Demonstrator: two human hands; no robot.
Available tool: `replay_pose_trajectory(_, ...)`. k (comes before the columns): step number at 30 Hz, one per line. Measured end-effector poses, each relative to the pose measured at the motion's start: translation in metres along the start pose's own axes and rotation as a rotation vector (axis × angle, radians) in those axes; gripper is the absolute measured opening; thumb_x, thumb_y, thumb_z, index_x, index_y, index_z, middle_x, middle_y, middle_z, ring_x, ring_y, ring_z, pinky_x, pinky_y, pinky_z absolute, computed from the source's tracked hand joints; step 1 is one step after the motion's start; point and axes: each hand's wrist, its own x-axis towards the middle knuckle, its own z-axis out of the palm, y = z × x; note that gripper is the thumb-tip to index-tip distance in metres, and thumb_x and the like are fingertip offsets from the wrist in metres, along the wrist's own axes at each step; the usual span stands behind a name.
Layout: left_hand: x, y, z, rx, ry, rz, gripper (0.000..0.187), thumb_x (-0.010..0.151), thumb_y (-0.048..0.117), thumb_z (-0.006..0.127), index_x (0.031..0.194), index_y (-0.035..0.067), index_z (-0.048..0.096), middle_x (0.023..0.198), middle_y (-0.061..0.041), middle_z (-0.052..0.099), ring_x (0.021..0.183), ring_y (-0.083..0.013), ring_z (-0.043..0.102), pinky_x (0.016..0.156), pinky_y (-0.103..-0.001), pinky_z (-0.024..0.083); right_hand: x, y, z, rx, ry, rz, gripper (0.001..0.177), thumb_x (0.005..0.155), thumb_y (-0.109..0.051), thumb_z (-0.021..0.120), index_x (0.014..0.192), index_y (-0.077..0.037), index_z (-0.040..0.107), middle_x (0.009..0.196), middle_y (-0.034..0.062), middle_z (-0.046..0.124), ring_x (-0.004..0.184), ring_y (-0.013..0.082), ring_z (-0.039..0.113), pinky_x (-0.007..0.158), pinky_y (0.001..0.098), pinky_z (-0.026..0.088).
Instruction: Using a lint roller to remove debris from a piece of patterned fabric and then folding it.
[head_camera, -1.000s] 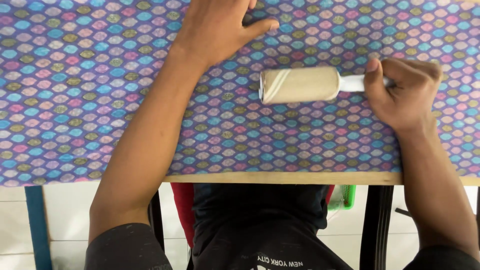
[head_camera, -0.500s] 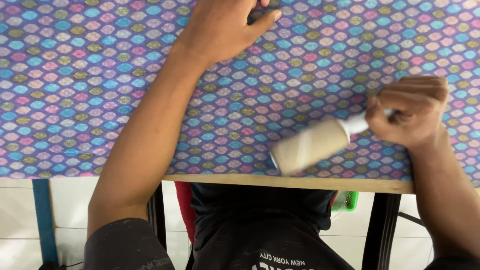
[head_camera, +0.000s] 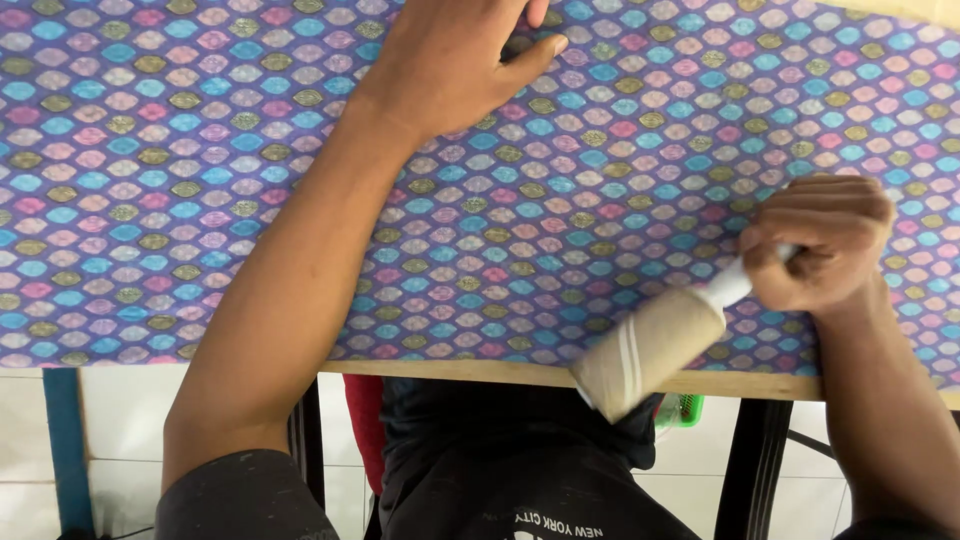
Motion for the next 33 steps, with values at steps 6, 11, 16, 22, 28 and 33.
replay_pose_trajectory(6,0.004,0.0,-0.002,-0.044,0.014,0.034,0.031,0.081,0.01,0.066,0.076,0.008,0.035,0.062,-0.003,0.037,0.05,-0.0155,0.035,0.049,-0.031,0.028,-0.01,0.011,0.001,-0.12,0.011,0.037,0.041,0.078,-0.011,0.041,0.038,-0.009,0.034,0.033,0.0025,0.034,0.027,0.0139,0.029,0.028,0.0283,0.022)
replay_pose_trajectory(11,0.008,0.0,-0.004,-0.079,0.035,-0.005,0.029,0.075,0.012,0.064,0.076,0.008,0.035,0.067,-0.005,0.042,0.058,-0.0215,0.04,0.052,-0.034,0.028,0.004,-0.001,0.002,0.028,-0.052,-0.071,0.026,0.063,-0.006,0.042,0.037,-0.005,0.039,0.034,0.0044,0.036,0.027,0.0147,0.031,0.031,0.0265,0.026)
replay_pose_trajectory(16,0.004,0.0,-0.005,-0.065,0.036,0.019,0.028,0.078,0.008,0.062,0.075,0.008,0.034,0.067,-0.004,0.039,0.055,-0.0185,0.038,0.051,-0.032,0.028,0.011,-0.005,0.002,-0.122,-0.045,0.11,0.042,0.081,-0.005,0.037,0.039,-0.005,0.03,0.035,0.0043,0.028,0.029,0.0168,0.025,0.032,0.0307,0.02)
replay_pose_trajectory(22,0.006,0.0,0.0,0.02,0.131,0.087,0.025,0.078,0.01,0.059,0.071,0.009,0.035,0.064,-0.004,0.038,0.055,-0.0173,0.038,0.049,-0.031,0.028,-0.009,0.007,0.0,-0.002,-0.028,0.063,0.04,0.074,-0.022,0.036,0.042,-0.001,0.048,0.041,0.0106,0.046,0.034,0.0208,0.043,0.035,0.0312,0.033)
replay_pose_trajectory(28,0.007,0.002,-0.006,0.013,0.146,0.067,0.025,0.075,0.007,0.059,0.069,0.009,0.035,0.065,-0.004,0.038,0.059,-0.0171,0.039,0.052,-0.031,0.029,0.007,-0.006,-0.001,-0.127,-0.106,0.093,0.038,0.076,-0.011,0.04,0.04,-0.001,0.043,0.035,0.0061,0.037,0.03,0.0171,0.034,0.034,0.0298,0.027)
replay_pose_trajectory(33,0.008,0.003,0.003,0.135,0.102,0.042,0.017,0.077,0.012,0.056,0.075,0.006,0.04,0.071,-0.006,0.043,0.065,-0.0192,0.043,0.058,-0.031,0.034,-0.005,0.0,0.002,-0.008,0.007,0.172,0.038,0.081,-0.007,0.033,0.047,0.003,0.047,0.043,0.011,0.043,0.033,0.0191,0.037,0.036,0.0297,0.028)
